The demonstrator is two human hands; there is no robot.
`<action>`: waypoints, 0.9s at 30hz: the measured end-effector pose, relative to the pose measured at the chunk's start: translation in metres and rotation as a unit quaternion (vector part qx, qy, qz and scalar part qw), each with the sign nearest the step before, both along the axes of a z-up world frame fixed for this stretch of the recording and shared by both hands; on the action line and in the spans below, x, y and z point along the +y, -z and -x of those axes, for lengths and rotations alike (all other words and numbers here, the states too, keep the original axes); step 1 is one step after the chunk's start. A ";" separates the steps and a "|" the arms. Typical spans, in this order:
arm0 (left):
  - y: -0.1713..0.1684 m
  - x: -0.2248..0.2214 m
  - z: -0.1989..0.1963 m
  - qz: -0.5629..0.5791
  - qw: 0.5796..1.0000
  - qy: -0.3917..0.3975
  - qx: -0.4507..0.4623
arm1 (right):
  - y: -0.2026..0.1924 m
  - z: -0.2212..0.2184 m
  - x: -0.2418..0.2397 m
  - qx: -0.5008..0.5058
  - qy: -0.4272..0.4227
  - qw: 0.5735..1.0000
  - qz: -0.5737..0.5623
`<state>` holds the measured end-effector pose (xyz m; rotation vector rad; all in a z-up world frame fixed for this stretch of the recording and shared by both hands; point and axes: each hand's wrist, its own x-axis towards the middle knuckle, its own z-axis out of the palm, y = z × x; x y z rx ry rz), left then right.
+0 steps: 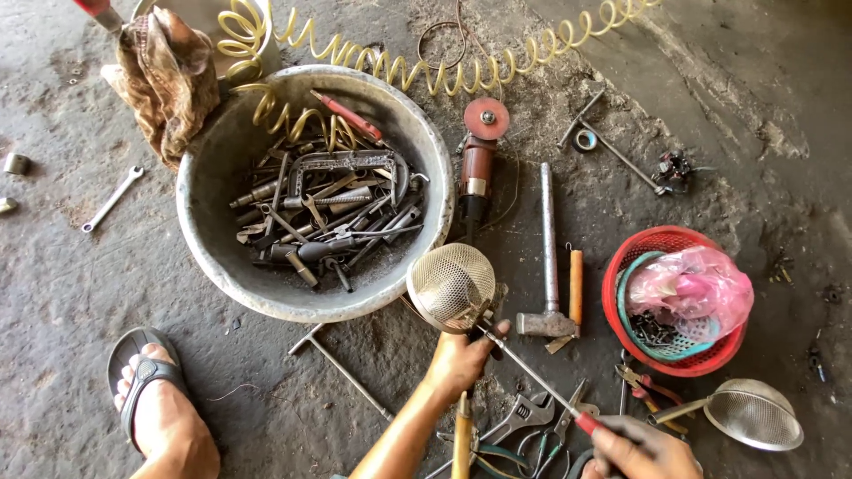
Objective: Repairing a circular metal mesh filter component using hand tools in a workshop.
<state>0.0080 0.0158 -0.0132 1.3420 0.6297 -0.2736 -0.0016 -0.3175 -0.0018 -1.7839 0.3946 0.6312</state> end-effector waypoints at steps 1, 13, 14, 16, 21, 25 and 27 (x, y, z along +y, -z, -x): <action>0.003 0.002 0.000 0.000 1.000 0.004 0.009 | 0.007 -0.014 -0.017 0.244 0.061 0.959 -0.127; 0.013 -0.008 0.002 -0.069 0.995 0.019 -0.068 | -0.036 -0.004 0.021 0.112 -0.022 0.989 0.094; 0.007 -0.007 0.002 -0.069 0.995 0.018 -0.067 | -0.037 0.001 0.022 0.113 -0.023 0.989 0.094; -0.005 -0.004 -0.001 -0.048 0.998 0.019 -0.023 | -0.040 0.008 0.027 -0.383 -0.244 0.862 0.224; -0.005 -0.005 0.000 -0.044 0.998 0.029 -0.029 | 0.005 -0.011 -0.020 -0.146 -0.103 0.980 0.092; -0.002 -0.003 0.001 -0.063 0.995 0.041 -0.061 | -0.048 -0.009 0.032 0.011 -0.079 0.991 0.110; -0.005 -0.002 0.000 -0.069 0.994 0.040 -0.072 | -0.052 0.001 0.040 -0.266 -0.161 0.931 0.189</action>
